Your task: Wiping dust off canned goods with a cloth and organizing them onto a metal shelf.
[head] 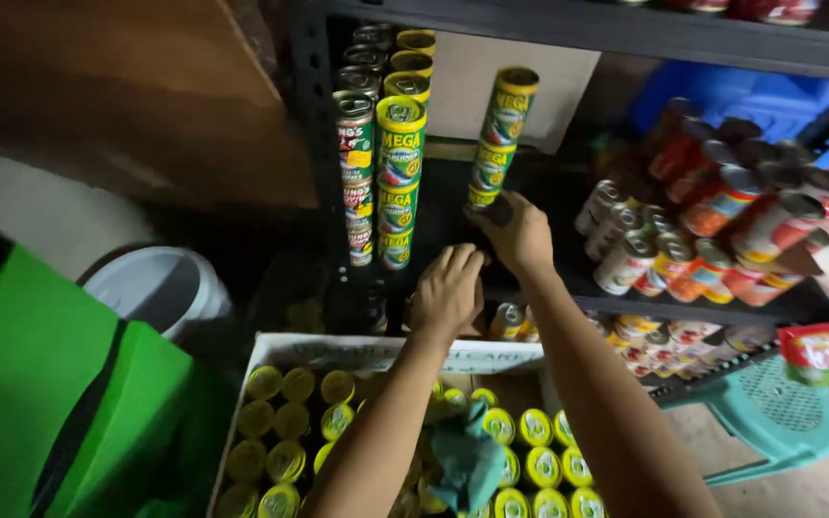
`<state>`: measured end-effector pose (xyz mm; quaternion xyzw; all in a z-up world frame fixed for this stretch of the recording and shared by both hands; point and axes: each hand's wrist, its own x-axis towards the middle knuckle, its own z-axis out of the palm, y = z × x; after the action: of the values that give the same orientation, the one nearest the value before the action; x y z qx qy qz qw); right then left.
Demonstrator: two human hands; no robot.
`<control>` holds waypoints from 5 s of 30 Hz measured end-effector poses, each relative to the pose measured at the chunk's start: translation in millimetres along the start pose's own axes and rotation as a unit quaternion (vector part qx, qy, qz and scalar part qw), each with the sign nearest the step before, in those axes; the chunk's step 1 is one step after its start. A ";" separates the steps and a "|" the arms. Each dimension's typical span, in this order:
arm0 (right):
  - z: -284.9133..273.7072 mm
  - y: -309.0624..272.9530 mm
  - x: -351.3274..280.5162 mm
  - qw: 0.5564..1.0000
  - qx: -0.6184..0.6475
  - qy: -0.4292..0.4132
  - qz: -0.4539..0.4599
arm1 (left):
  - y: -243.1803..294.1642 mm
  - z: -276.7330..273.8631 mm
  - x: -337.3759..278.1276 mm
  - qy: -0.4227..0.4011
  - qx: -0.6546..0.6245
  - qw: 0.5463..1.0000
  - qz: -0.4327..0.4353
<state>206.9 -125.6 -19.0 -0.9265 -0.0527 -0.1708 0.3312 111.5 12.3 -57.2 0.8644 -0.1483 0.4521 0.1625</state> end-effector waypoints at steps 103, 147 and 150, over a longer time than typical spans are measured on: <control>-11.1 -6.0 -322.3 0.941 0.265 0.202 0.062 | 31.5 -52.4 -155.9 -0.156 -0.734 0.496 -0.437; -4.4 -12.2 -336.0 0.975 0.115 0.069 -0.177 | 30.4 -63.1 -154.5 -0.218 -0.546 0.764 -0.266; -2.7 -0.7 -325.7 0.967 0.177 0.138 -0.121 | 42.8 -87.5 -140.7 -0.323 -0.578 0.701 -0.263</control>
<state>-98.9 -121.7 -131.0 -0.8076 -0.1473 -0.3234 0.4705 -47.0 25.3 -120.6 0.6973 -0.1901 -0.0909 0.6851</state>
